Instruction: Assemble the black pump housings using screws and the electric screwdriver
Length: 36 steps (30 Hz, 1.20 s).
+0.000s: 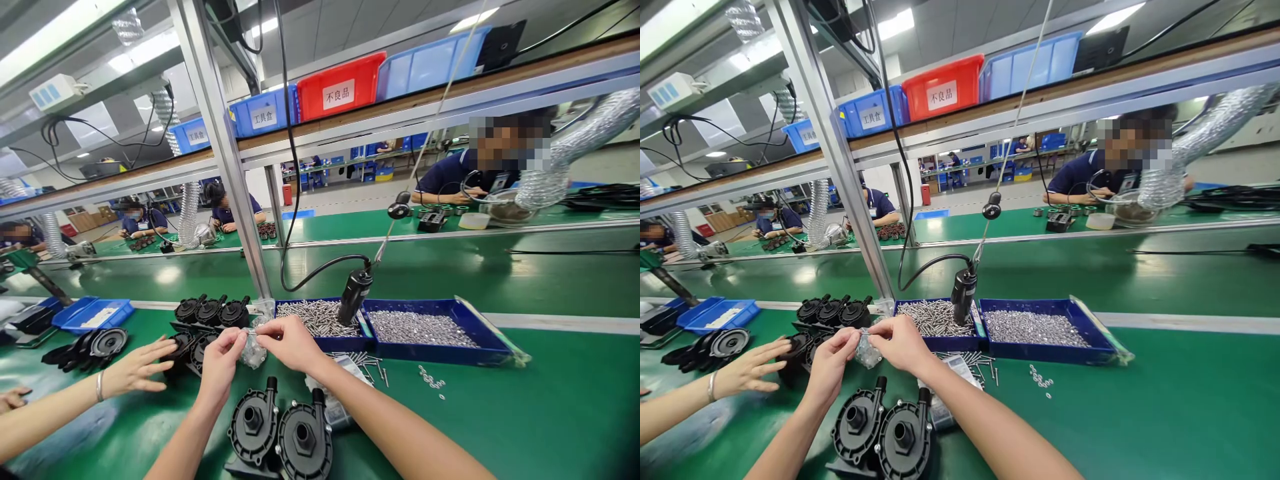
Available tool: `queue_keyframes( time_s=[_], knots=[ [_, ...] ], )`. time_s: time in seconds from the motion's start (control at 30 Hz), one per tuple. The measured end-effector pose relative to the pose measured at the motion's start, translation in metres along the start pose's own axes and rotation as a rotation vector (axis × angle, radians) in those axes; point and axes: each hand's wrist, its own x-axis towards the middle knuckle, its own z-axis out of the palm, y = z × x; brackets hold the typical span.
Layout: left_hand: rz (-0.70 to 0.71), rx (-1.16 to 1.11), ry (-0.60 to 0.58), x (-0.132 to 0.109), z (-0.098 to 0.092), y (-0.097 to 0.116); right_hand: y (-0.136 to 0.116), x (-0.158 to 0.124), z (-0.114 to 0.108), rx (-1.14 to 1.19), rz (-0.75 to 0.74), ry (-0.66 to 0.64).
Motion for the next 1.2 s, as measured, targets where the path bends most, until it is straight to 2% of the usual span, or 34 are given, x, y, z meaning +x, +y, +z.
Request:
queue_keyframes(
  time_s=[0.23, 0.37, 0.5, 0.7, 0.8, 0.97, 1.13, 1.2],
  knots=[
    [0.076, 0.057, 0.036, -0.002, 0.001, -0.002, -0.002, -0.004, 0.005, 0.004, 0.008, 0.020],
    [0.299, 0.266, 0.057, -0.005, 0.001, -0.002, 0.002, -0.002, 0.010, 0.099, 0.083, 0.041],
    [0.520, 0.400, 0.043, -0.006, -0.001, 0.000, 0.008, 0.003, 0.011, 0.321, 0.245, 0.028],
    [0.573, 0.379, -0.025, -0.008, -0.003, 0.004, 0.009, 0.005, 0.003, 0.550, 0.455, -0.120],
    [0.604, 0.449, -0.055, -0.010, -0.001, 0.010, 0.011, 0.007, 0.003, 0.554, 0.475, -0.111],
    [0.557, 0.541, -0.099, -0.001, -0.006, 0.005, 0.007, 0.008, 0.003, 0.362, 0.350, -0.086],
    [0.469, 0.855, -0.245, 0.012, -0.014, -0.020, -0.015, -0.010, 0.004, -0.016, 0.043, -0.286],
    [0.443, 0.910, -0.301, 0.014, -0.013, -0.030, -0.021, -0.017, 0.008, -0.161, -0.061, -0.341]
  ],
)
